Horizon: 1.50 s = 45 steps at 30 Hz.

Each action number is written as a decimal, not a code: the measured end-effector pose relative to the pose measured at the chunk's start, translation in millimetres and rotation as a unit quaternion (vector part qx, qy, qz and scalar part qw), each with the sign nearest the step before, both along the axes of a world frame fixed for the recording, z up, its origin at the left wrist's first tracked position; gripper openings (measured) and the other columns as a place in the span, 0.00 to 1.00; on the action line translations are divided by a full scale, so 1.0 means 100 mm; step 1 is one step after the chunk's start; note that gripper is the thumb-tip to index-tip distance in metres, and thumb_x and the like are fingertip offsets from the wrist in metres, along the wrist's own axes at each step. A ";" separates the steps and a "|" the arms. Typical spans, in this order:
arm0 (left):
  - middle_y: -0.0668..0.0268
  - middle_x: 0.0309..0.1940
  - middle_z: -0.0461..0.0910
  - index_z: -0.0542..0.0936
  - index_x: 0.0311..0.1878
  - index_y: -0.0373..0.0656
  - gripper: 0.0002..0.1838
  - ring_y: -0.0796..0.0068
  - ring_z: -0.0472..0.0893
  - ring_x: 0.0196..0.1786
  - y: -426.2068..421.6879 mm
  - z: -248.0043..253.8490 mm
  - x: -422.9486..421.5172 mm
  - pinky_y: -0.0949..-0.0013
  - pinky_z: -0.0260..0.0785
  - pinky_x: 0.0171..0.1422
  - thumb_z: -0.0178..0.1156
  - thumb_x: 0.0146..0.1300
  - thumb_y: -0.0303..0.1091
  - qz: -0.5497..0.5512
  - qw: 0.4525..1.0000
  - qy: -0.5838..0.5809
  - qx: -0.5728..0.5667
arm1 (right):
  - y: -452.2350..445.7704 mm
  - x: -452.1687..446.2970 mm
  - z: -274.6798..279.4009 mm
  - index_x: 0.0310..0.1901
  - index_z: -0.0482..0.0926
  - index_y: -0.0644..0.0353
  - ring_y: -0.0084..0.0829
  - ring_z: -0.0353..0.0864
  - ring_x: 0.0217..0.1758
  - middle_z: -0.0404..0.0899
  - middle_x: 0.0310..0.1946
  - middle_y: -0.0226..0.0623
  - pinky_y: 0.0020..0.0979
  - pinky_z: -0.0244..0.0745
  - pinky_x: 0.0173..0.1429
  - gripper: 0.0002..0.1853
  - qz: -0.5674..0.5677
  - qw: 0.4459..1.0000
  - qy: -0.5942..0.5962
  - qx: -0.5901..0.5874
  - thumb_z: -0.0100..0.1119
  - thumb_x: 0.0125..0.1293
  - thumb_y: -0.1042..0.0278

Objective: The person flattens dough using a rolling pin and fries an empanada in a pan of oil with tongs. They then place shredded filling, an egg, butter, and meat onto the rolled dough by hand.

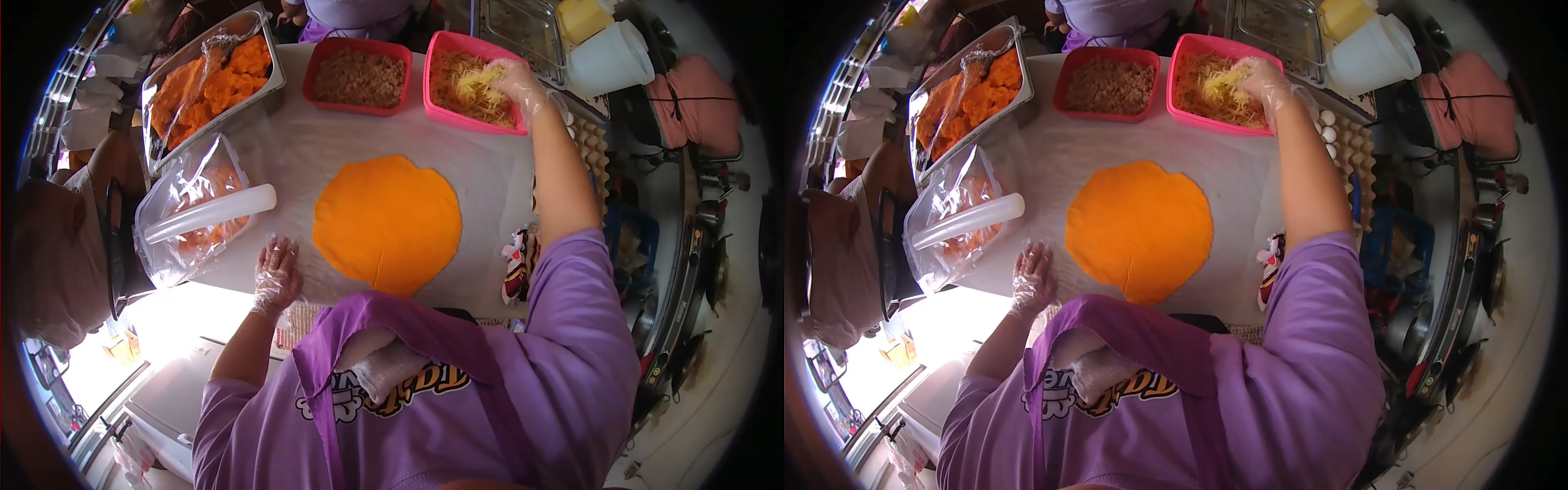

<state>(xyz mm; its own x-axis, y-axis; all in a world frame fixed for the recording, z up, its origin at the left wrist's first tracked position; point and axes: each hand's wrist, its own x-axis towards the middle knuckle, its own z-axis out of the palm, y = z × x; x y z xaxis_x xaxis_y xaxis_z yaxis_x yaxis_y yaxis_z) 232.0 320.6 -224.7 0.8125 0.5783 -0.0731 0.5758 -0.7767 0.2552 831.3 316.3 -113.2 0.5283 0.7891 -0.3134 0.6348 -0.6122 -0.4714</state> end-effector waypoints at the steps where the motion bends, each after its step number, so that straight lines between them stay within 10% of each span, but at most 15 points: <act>1: 0.55 0.65 0.63 0.71 0.61 0.45 0.28 0.49 0.58 0.70 0.00 0.00 0.01 0.45 0.49 0.71 0.52 0.53 0.35 -0.001 1.000 0.000 -0.001 | -0.02 0.02 0.14 0.60 0.72 0.51 0.26 0.75 0.46 0.77 0.49 0.40 0.24 0.73 0.45 0.30 -0.021 0.997 0.072 0.008 0.64 0.53 0.74; 6: 0.55 0.65 0.63 0.71 0.61 0.45 0.28 0.48 0.58 0.70 0.00 0.06 0.02 0.45 0.49 0.71 0.52 0.53 0.35 -0.001 1.000 -0.004 -0.008 | -0.11 -0.28 0.38 0.64 0.67 0.52 0.34 0.74 0.58 0.75 0.54 0.44 0.37 0.77 0.49 0.39 -0.068 0.985 0.143 0.075 0.73 0.49 0.57; 10: 0.55 0.66 0.63 0.71 0.61 0.45 0.28 0.49 0.58 0.70 0.01 0.06 0.01 0.45 0.48 0.71 0.52 0.53 0.35 0.003 1.000 -0.003 -0.009 | 0.04 -0.70 0.44 0.55 0.76 0.56 0.44 0.74 0.58 0.74 0.57 0.42 0.47 0.68 0.60 0.26 0.089 0.890 -0.093 -0.437 0.63 0.57 0.54; 14: 0.55 0.66 0.63 0.70 0.62 0.45 0.29 0.49 0.58 0.70 0.00 0.04 0.00 0.45 0.48 0.71 0.51 0.53 0.35 0.008 1.000 0.008 -0.018 | 0.00 -0.35 -0.57 0.45 0.82 0.57 0.43 0.80 0.51 0.82 0.45 0.42 0.44 0.73 0.55 0.20 0.046 0.928 -0.229 -0.292 0.59 0.58 0.52; 20: 0.55 0.66 0.62 0.69 0.63 0.45 0.29 0.50 0.57 0.71 0.00 0.05 0.00 0.46 0.47 0.72 0.51 0.53 0.36 0.005 1.000 0.010 -0.012 | 0.23 0.03 -0.91 0.43 0.83 0.56 0.41 0.80 0.51 0.83 0.44 0.38 0.45 0.73 0.56 0.16 0.161 0.851 -0.191 -0.462 0.58 0.58 0.56; 23: 0.55 0.66 0.62 0.69 0.63 0.46 0.29 0.50 0.57 0.71 0.00 0.07 0.01 0.46 0.47 0.72 0.51 0.54 0.36 0.010 1.000 0.014 -0.019 | 0.44 0.23 -1.06 0.47 0.82 0.54 0.40 0.76 0.57 0.80 0.50 0.34 0.45 0.71 0.57 0.18 0.115 0.868 -0.194 -0.442 0.55 0.59 0.58; 25: 0.55 0.66 0.62 0.69 0.63 0.46 0.29 0.50 0.57 0.71 0.00 0.09 0.02 0.46 0.47 0.72 0.51 0.54 0.36 0.016 0.999 0.016 -0.027 | 0.81 0.84 -1.47 0.51 0.80 0.54 0.41 0.77 0.56 0.80 0.50 0.33 0.42 0.72 0.56 0.25 -0.229 0.848 0.085 -0.470 0.61 0.52 0.50; 28: 0.56 0.67 0.62 0.69 0.63 0.46 0.29 0.50 0.56 0.71 -0.03 0.08 0.02 0.47 0.46 0.73 0.51 0.54 0.36 0.021 0.999 0.019 -0.035 | 0.15 -0.36 -0.31 0.59 0.73 0.52 0.39 0.71 0.63 0.73 0.59 0.39 0.37 0.68 0.62 0.39 -0.061 0.941 -0.100 -0.318 0.65 0.45 0.40; 31: 0.56 0.67 0.61 0.68 0.63 0.46 0.29 0.51 0.56 0.71 0.00 0.06 -0.01 0.47 0.46 0.73 0.51 0.55 0.37 0.016 0.999 0.019 -0.021 | 0.24 -0.01 -0.65 0.61 0.70 0.55 0.38 0.73 0.60 0.74 0.57 0.40 0.35 0.68 0.60 0.40 -0.055 0.937 -0.125 -0.320 0.68 0.46 0.46; 37: 0.56 0.68 0.60 0.68 0.64 0.47 0.30 0.52 0.56 0.72 -0.01 0.02 -0.03 0.48 0.45 0.74 0.51 0.55 0.37 0.006 0.999 0.022 -0.025 | 0.00 0.09 -0.08 0.58 0.72 0.61 0.34 0.78 0.50 0.80 0.47 0.42 0.33 0.72 0.54 0.37 -0.085 0.995 0.047 0.019 0.74 0.43 0.66; 41: 0.57 0.68 0.59 0.66 0.65 0.47 0.31 0.52 0.54 0.72 0.00 0.04 -0.02 0.48 0.44 0.74 0.51 0.55 0.37 0.012 0.999 0.027 -0.033 | 0.14 0.15 0.17 0.59 0.72 0.60 0.32 0.80 0.46 0.81 0.45 0.40 0.30 0.73 0.52 0.38 -0.024 0.991 -0.127 -0.017 0.76 0.42 0.67; 45: 0.57 0.69 0.59 0.65 0.66 0.47 0.31 0.52 0.53 0.73 0.00 0.03 -0.02 0.48 0.43 0.74 0.51 0.55 0.37 0.013 0.999 0.034 -0.034 | 0.19 0.09 0.33 0.57 0.73 0.59 0.31 0.80 0.46 0.81 0.46 0.40 0.29 0.73 0.52 0.36 0.008 1.000 -0.001 -0.005 0.76 0.42 0.67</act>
<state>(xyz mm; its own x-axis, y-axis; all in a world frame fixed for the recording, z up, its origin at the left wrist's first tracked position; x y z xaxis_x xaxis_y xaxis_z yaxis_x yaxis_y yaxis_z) 230.2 320.7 -221.4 0.7889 0.5916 -0.1664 0.6136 -0.7434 0.2662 840.7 335.5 -79.7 0.5160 0.7945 -0.3202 0.6462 -0.6064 -0.4633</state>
